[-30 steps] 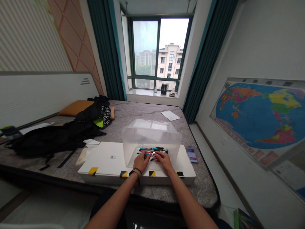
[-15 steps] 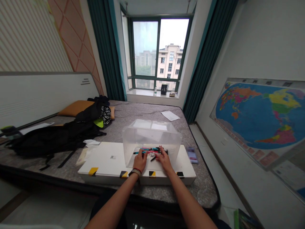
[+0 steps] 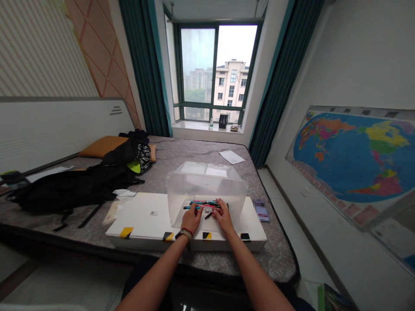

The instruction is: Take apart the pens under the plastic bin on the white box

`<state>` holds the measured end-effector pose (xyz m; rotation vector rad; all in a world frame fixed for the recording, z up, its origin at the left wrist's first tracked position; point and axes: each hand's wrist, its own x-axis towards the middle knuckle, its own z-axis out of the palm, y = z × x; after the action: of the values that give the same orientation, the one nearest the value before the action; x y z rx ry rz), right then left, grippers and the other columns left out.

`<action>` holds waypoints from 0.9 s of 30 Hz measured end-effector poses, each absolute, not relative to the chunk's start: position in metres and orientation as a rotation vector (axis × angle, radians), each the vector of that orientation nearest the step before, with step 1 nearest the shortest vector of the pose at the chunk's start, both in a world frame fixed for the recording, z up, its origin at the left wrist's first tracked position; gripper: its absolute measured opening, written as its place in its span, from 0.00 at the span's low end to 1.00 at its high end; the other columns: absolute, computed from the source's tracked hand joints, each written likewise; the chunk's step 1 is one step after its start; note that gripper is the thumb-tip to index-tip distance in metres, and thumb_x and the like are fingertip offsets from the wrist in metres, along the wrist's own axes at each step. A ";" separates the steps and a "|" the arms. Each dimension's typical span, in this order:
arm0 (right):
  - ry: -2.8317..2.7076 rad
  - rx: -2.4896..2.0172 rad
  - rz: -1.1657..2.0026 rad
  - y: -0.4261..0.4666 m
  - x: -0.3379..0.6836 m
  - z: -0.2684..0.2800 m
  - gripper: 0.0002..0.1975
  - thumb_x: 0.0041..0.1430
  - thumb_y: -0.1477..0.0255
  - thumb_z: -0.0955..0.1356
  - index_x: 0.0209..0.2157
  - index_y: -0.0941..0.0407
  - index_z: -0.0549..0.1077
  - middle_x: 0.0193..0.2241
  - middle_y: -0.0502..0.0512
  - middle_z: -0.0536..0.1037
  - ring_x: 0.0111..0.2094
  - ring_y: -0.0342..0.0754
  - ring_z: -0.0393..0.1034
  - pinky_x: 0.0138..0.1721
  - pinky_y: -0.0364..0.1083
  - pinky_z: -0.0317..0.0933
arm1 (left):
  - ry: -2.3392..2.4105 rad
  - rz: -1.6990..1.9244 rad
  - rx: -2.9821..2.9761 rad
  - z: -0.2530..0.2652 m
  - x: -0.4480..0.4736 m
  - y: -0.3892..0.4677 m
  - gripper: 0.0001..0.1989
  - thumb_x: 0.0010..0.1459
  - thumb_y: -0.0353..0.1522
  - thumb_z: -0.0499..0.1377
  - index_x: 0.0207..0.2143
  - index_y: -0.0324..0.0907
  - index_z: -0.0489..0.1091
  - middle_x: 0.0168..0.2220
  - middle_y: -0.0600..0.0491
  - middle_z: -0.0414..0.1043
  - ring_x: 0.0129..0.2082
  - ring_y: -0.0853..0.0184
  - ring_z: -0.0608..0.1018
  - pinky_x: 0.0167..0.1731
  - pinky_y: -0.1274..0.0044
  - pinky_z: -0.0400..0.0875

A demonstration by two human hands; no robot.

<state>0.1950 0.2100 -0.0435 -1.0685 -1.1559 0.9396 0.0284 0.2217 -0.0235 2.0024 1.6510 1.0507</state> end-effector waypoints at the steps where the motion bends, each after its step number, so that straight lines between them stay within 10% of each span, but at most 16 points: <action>1: -1.173 -1.077 0.899 0.209 0.195 -0.044 0.28 0.51 0.69 0.67 0.56 0.51 0.65 0.63 0.59 0.49 0.42 0.51 0.71 0.39 0.51 0.71 | 1.652 1.042 2.005 -0.023 0.028 0.221 0.13 0.62 0.44 0.49 0.38 0.45 0.64 0.22 0.57 0.71 0.24 0.68 0.74 0.25 0.80 0.56; 10: -1.314 -1.084 0.769 0.206 0.195 -0.043 0.25 0.55 0.70 0.65 0.55 0.52 0.66 0.63 0.59 0.52 0.46 0.50 0.70 0.44 0.48 0.67 | 1.661 0.964 2.011 -0.021 0.029 0.220 0.14 0.62 0.44 0.47 0.40 0.44 0.64 0.24 0.56 0.72 0.27 0.67 0.76 0.26 0.80 0.58; 15: -1.319 -1.145 0.861 0.208 0.196 -0.044 0.13 0.56 0.63 0.65 0.36 0.57 0.76 0.36 0.59 0.79 0.32 0.49 0.74 0.36 0.47 0.68 | 1.658 0.808 2.176 -0.017 0.030 0.216 0.15 0.62 0.43 0.48 0.42 0.45 0.65 0.27 0.54 0.73 0.29 0.65 0.75 0.27 0.79 0.58; 27: -1.272 -1.176 0.900 0.208 0.196 -0.041 0.16 0.53 0.59 0.67 0.28 0.58 0.73 0.24 0.54 0.77 0.22 0.44 0.68 0.26 0.43 0.63 | 1.507 0.860 2.280 -0.020 0.026 0.217 0.15 0.53 0.21 0.48 0.38 0.46 0.66 0.42 0.53 0.70 0.37 0.67 0.73 0.38 0.78 0.62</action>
<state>0.1957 0.2077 -0.0407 -1.1764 -1.2725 0.8998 0.0259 0.2169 -0.0202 2.2797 1.5072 0.8598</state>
